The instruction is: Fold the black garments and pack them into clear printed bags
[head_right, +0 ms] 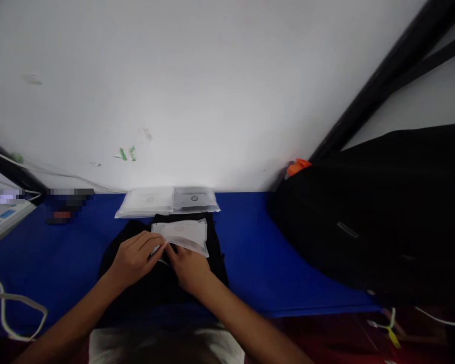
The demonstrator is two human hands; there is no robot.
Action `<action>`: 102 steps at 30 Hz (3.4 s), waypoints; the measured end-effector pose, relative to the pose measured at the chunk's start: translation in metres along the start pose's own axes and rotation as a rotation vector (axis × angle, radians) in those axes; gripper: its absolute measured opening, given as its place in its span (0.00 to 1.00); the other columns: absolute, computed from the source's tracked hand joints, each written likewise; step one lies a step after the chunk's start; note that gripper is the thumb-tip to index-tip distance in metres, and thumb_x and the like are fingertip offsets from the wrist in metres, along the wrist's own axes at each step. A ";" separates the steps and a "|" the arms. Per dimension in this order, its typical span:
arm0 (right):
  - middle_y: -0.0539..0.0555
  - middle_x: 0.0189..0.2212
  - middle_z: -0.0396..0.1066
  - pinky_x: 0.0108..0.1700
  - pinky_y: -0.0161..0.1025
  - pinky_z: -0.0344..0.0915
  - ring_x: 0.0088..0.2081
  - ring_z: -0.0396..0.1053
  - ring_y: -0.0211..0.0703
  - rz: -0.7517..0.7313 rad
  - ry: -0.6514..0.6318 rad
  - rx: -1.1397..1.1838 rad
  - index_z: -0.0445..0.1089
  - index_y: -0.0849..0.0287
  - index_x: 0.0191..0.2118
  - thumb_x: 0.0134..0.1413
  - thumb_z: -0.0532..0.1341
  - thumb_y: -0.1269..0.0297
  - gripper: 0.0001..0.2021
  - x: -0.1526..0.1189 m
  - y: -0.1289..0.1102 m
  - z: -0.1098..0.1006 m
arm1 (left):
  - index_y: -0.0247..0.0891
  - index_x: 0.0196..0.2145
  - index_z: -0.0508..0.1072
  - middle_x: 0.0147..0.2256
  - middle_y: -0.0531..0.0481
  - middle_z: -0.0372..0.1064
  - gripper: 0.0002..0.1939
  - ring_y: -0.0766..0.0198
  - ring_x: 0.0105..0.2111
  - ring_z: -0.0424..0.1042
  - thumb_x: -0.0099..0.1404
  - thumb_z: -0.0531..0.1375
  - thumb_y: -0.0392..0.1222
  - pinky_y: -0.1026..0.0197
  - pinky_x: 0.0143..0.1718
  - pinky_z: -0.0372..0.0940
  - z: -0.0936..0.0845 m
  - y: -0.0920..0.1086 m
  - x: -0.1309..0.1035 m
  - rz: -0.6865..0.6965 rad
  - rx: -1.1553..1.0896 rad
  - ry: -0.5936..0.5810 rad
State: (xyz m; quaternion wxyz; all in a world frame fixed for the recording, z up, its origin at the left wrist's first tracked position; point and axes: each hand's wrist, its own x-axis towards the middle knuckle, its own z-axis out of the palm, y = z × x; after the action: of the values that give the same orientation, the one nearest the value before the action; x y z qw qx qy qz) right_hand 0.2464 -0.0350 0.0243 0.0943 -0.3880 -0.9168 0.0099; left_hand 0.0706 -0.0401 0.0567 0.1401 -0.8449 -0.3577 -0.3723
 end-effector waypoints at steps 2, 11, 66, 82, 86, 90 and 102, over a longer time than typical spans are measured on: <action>0.68 0.51 0.69 0.47 0.49 0.70 0.48 0.71 0.55 -0.052 0.029 -0.039 0.58 0.63 0.61 0.54 0.57 0.77 0.27 0.000 0.002 0.000 | 0.35 0.38 0.71 0.34 0.47 0.73 0.05 0.62 0.34 0.74 0.68 0.56 0.31 0.61 0.39 0.71 0.002 0.000 -0.002 -0.022 -0.044 -0.007; 0.56 0.39 0.74 0.43 0.44 0.69 0.41 0.70 0.48 -0.277 0.099 0.472 0.66 0.58 0.54 0.45 0.54 0.71 0.26 -0.054 0.019 -0.044 | 0.41 0.56 0.68 0.54 0.44 0.70 0.19 0.57 0.55 0.70 0.68 0.55 0.33 0.51 0.54 0.69 0.008 0.001 -0.028 -0.134 -0.362 -0.383; 0.58 0.43 0.67 0.44 0.46 0.68 0.46 0.64 0.49 -0.166 0.273 0.353 0.64 0.57 0.41 0.27 0.48 0.86 0.30 -0.059 0.083 -0.007 | 0.43 0.45 0.74 0.42 0.48 0.66 0.17 0.57 0.41 0.71 0.59 0.53 0.38 0.57 0.41 0.69 -0.050 -0.053 -0.060 -0.779 -0.185 -0.475; 0.59 0.52 0.68 0.56 0.51 0.66 0.55 0.65 0.49 -0.057 0.263 0.482 0.62 0.54 0.56 0.61 0.55 0.72 0.18 -0.056 0.093 -0.021 | 0.42 0.51 0.69 0.48 0.44 0.68 0.15 0.54 0.51 0.67 0.67 0.54 0.36 0.50 0.54 0.64 -0.048 -0.023 -0.045 -0.397 -0.042 -0.171; 0.61 0.56 0.66 0.59 0.55 0.62 0.58 0.63 0.52 -0.081 0.034 0.441 0.63 0.56 0.57 0.54 0.61 0.71 0.24 -0.047 0.086 -0.024 | 0.44 0.61 0.61 0.62 0.42 0.58 0.28 0.47 0.61 0.58 0.65 0.59 0.39 0.42 0.59 0.57 -0.023 -0.028 -0.024 -0.395 -0.119 -0.517; 0.57 0.47 0.72 0.53 0.49 0.67 0.51 0.68 0.48 -0.037 0.047 0.460 0.68 0.57 0.43 0.52 0.57 0.78 0.14 -0.040 0.090 -0.020 | 0.40 0.48 0.71 0.56 0.44 0.67 0.14 0.51 0.56 0.65 0.64 0.61 0.41 0.47 0.56 0.60 -0.004 -0.048 -0.006 -0.456 -0.229 -0.660; 0.60 0.41 0.71 0.43 0.48 0.69 0.43 0.70 0.53 0.352 0.402 0.237 0.66 0.59 0.47 0.58 0.56 0.70 0.11 0.021 0.121 -0.012 | 0.35 0.48 0.69 0.45 0.39 0.70 0.13 0.48 0.46 0.68 0.72 0.50 0.40 0.48 0.48 0.60 -0.003 -0.057 0.015 -0.532 0.203 -0.345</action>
State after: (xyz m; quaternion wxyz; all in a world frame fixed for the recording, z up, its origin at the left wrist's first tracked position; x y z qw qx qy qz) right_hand 0.3200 0.0634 0.0285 0.3153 -0.5216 -0.7908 0.0559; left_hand 0.0357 0.0060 0.0680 0.0588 -0.7542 -0.6194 -0.2099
